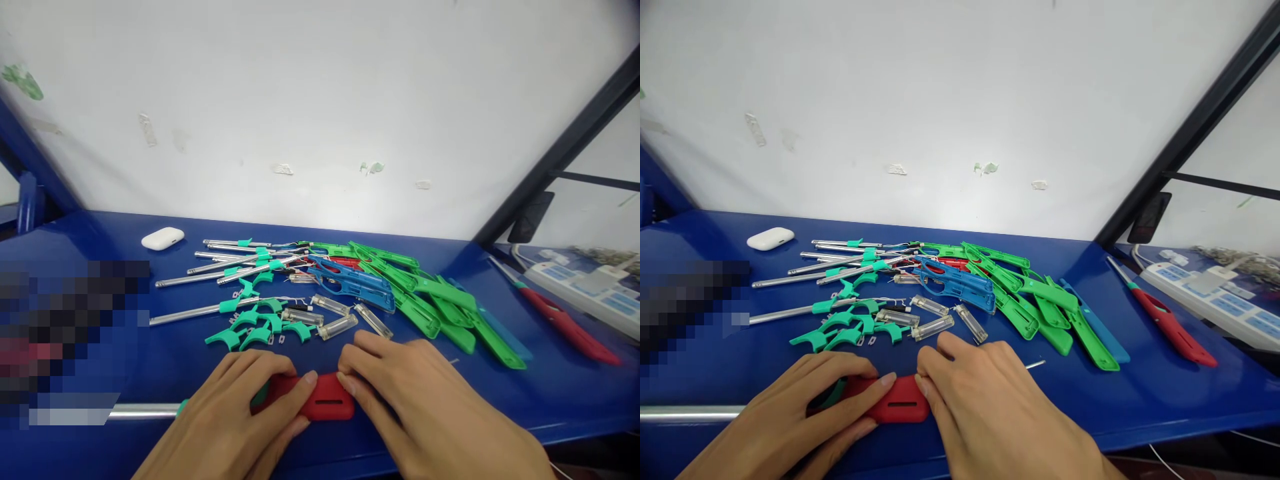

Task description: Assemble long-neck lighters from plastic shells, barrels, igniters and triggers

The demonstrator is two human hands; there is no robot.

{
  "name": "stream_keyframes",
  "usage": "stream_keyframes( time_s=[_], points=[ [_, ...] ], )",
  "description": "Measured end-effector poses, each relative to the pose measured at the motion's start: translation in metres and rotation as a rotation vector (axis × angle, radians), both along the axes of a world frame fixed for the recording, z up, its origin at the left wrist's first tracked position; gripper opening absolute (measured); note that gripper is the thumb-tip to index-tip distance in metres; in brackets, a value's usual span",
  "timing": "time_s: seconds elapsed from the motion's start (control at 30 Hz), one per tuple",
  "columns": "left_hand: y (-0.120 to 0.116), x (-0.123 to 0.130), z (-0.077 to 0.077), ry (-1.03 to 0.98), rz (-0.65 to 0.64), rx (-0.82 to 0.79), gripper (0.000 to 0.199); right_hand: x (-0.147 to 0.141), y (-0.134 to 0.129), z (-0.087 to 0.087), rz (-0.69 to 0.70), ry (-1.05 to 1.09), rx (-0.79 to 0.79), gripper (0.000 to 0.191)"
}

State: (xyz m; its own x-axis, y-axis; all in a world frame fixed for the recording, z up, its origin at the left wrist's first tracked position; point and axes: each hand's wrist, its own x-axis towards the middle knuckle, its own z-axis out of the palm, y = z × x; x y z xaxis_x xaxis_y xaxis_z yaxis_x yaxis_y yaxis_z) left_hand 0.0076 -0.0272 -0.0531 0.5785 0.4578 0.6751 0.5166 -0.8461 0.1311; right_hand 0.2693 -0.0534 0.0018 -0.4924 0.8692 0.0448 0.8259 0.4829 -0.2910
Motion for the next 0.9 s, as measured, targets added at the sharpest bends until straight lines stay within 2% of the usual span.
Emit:
stream_keyframes(
  time_s=[0.17,0.27,0.4,0.5,0.6,0.67,0.73,0.8,0.9],
  points=[
    [0.000,0.001,0.003,0.038,0.006,-0.097,0.027,-0.001,0.001,-0.003,-0.070,0.013,-0.070,0.030],
    [0.001,0.005,0.004,0.030,0.024,-0.105,0.029,0.002,-0.002,-0.007,-0.101,0.063,-0.047,0.030],
    [0.001,0.008,0.001,0.028,0.026,-0.111,0.032,0.014,-0.009,0.000,-0.206,0.311,0.185,0.031],
    [0.001,0.004,-0.003,0.023,0.012,-0.124,0.031,0.026,-0.012,0.011,-0.165,0.603,0.334,0.032],
    [0.002,-0.002,-0.008,0.013,-0.018,-0.136,0.032,0.027,-0.011,0.013,-0.020,0.892,0.237,0.021],
    [0.002,-0.005,-0.010,0.013,-0.035,-0.132,0.035,0.019,-0.010,0.007,0.004,1.133,0.152,0.034],
    [0.002,-0.006,-0.010,0.026,-0.038,-0.117,0.036,0.007,-0.009,0.001,0.024,1.307,0.040,0.036],
    [0.002,-0.005,-0.008,0.026,-0.032,-0.086,0.036,-0.004,-0.009,-0.004,0.039,1.425,-0.040,0.028],
    [0.002,-0.002,-0.006,0.033,-0.025,-0.051,0.036,-0.014,-0.008,-0.007,0.069,1.532,-0.077,0.023]
  ],
)
